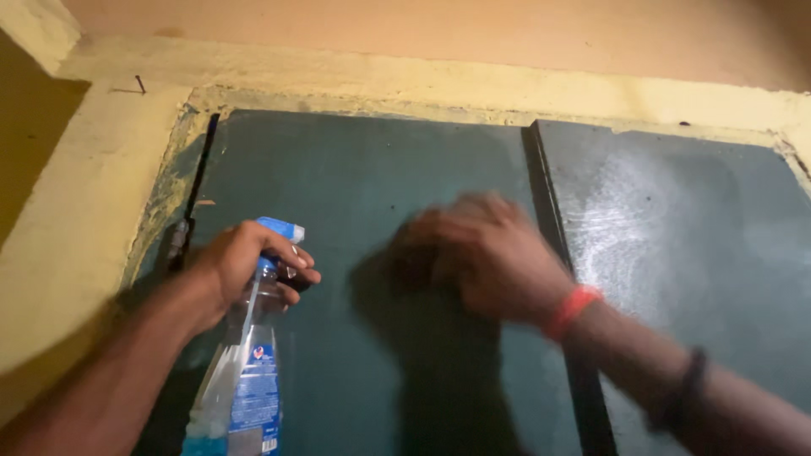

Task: The person sprays a blue cleaning solution onto a green metal door and wipes the surface with a cloth. The person repeatedly sprays and wipes different sections of the door, including around the handle and latch.

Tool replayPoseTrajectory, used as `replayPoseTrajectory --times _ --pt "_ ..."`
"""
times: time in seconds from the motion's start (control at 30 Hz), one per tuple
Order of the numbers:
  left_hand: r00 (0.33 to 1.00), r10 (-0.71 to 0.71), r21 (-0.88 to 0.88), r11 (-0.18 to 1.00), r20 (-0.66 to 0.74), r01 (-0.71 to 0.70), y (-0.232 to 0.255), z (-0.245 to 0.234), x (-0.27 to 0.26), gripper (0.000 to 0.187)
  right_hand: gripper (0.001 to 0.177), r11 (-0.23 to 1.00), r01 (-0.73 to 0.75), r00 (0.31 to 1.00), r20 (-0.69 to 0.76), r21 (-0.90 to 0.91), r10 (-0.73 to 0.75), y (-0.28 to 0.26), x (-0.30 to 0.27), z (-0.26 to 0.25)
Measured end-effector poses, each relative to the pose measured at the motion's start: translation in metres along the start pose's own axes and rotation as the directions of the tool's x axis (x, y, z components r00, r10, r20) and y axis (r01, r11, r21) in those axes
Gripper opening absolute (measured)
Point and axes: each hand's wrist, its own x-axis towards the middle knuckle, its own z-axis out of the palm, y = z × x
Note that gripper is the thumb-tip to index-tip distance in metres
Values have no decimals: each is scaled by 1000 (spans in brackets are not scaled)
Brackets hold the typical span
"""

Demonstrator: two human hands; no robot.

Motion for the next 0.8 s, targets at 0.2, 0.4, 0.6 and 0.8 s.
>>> replayPoseTrajectory --times 0.2,0.4,0.6,0.8 --pt "999 31 31 999 14 -32 2 -2 -1 28 43 924 -377 868 -371 -60 330 42 42 51" --pt "999 35 -14 999 -5 -35 -2 -1 4 26 43 967 -245 943 -216 70 255 -33 32 63" --pt "988 153 -24 988 28 -152 -19 -15 4 26 45 973 143 988 -76 178 -132 -62 13 45" --pt "985 7 44 999 -171 1 -20 -88 -12 23 49 995 29 999 26 -97 -27 -28 52 44"
